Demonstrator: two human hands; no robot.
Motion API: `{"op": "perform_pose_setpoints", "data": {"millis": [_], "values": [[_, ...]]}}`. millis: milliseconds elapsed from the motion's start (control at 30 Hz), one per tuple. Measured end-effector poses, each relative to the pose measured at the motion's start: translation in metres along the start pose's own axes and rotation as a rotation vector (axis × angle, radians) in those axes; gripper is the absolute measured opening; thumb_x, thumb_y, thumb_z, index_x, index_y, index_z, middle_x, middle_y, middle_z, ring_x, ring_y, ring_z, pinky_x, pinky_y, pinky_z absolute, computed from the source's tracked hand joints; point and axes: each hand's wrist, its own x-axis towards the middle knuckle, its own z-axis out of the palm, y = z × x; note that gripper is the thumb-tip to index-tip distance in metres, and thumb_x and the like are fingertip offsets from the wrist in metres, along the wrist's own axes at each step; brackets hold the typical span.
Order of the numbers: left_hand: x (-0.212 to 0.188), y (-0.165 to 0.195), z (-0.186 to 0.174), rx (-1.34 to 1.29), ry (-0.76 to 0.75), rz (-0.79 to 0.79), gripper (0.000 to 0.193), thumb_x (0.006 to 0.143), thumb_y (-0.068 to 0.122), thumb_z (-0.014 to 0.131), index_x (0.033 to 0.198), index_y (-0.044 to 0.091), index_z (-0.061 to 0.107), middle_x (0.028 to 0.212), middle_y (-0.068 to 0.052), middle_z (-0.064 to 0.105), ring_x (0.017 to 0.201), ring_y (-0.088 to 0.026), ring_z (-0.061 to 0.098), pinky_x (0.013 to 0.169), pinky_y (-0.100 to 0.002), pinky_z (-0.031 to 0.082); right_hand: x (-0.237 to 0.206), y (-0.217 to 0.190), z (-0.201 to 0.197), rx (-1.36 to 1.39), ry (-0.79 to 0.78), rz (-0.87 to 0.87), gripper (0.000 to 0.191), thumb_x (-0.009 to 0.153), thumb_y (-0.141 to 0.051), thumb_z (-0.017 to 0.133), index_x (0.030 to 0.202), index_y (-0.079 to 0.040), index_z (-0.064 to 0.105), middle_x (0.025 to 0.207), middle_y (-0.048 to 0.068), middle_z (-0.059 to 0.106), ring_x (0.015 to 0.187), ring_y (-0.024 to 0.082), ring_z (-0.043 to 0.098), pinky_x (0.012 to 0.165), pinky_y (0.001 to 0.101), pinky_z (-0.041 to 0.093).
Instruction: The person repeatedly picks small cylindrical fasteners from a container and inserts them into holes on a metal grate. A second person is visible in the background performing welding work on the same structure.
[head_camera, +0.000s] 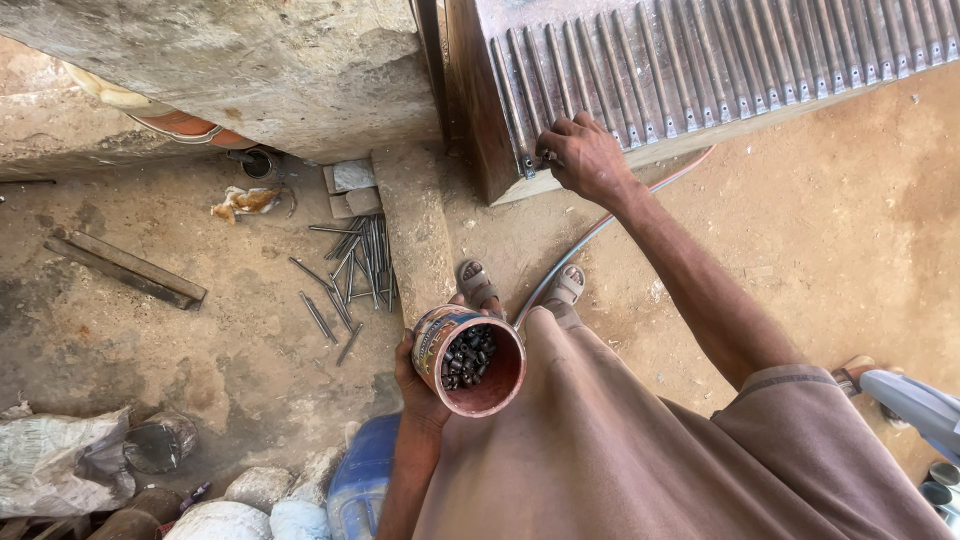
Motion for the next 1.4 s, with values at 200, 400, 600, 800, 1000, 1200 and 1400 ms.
{"op": "perform_pose_setpoints", "data": {"millis": [200, 400, 600, 800, 1000, 1200, 1400], "values": [[-0.001, 0.003, 0.003, 0.038, 0.014, 0.004, 0.091, 0.09, 0.061, 0.058, 0.153, -0.002, 0.041, 0.143, -0.033, 0.053, 0.135, -0.041, 0.054, 0.117, -0.051, 0.044, 0.0, 0.0, 0.0, 0.01, 0.0, 0.01, 0.034, 0.086, -0.023, 0.082, 0.118, -0.017, 0.072, 0.112, 0.006, 0.067, 0.099, 0.024, 0.056, 0.086, 0.0397, 0.056], [0.003, 0.003, 0.01, -0.022, -0.092, -0.013, 0.088, 0.091, 0.06, 0.056, 0.151, -0.001, 0.039, 0.142, -0.031, 0.055, 0.136, -0.04, 0.054, 0.118, -0.052, 0.043, -0.048, -0.039, -0.063, 0.302, 0.191, -0.014, 0.029, 0.096, -0.021, 0.077, 0.121, -0.01, 0.07, 0.111, 0.008, 0.071, 0.099, 0.023, 0.066, 0.082, 0.0412, 0.06], [0.021, 0.008, 0.009, 0.04, -0.045, -0.007, 0.084, 0.096, 0.054, 0.054, 0.153, -0.008, 0.042, 0.146, -0.025, 0.057, 0.136, -0.033, 0.056, 0.119, -0.045, 0.044, -0.135, -0.147, -0.114, 0.684, -0.109, -0.215, 0.018, 0.093, -0.018, 0.073, 0.106, -0.007, 0.073, 0.093, 0.011, 0.076, 0.072, 0.021, 0.075, 0.065, 0.035, 0.063], [0.037, 0.0, 0.004, 0.093, 0.004, -0.012, 0.076, 0.099, 0.054, 0.055, 0.143, -0.007, 0.052, 0.136, -0.023, 0.064, 0.129, -0.033, 0.061, 0.116, -0.044, 0.047, -0.131, -0.192, -0.08, 0.183, -0.161, -0.394, 0.029, 0.08, -0.007, 0.067, 0.107, 0.002, 0.064, 0.101, 0.019, 0.068, 0.087, 0.03, 0.071, 0.067, 0.0403, 0.062], [0.04, -0.005, 0.007, 0.08, 0.008, -0.042, 0.071, 0.098, 0.05, 0.055, 0.142, -0.005, 0.054, 0.139, -0.02, 0.063, 0.133, -0.031, 0.059, 0.119, -0.045, 0.043, -0.126, -0.191, -0.057, 0.228, -0.065, -0.34, 0.028, 0.077, -0.007, 0.068, 0.103, 0.002, 0.065, 0.1, 0.019, 0.069, 0.091, 0.031, 0.069, 0.076, 0.0407, 0.06], [0.048, -0.004, 0.025, 0.112, 0.006, -0.041, 0.077, 0.094, 0.048, 0.054, 0.148, -0.006, 0.046, 0.147, -0.018, 0.059, 0.138, -0.029, 0.056, 0.121, -0.044, 0.04, -0.129, -0.185, -0.075, 0.355, -0.071, -0.223, 0.031, 0.076, -0.012, 0.073, 0.103, 0.001, 0.065, 0.095, 0.019, 0.069, 0.084, 0.035, 0.069, 0.067, 0.0447, 0.059], [0.05, -0.01, 0.029, 0.032, -0.12, -0.057, 0.081, 0.102, 0.053, 0.053, 0.153, -0.009, 0.044, 0.144, -0.028, 0.056, 0.133, -0.038, 0.055, 0.115, -0.05, 0.043, -0.156, -0.128, -0.104, 0.801, -0.083, 0.051, 0.024, 0.082, -0.014, 0.078, 0.104, -0.008, 0.069, 0.093, 0.009, 0.075, 0.079, 0.022, 0.076, 0.07, 0.0351, 0.067]]}}
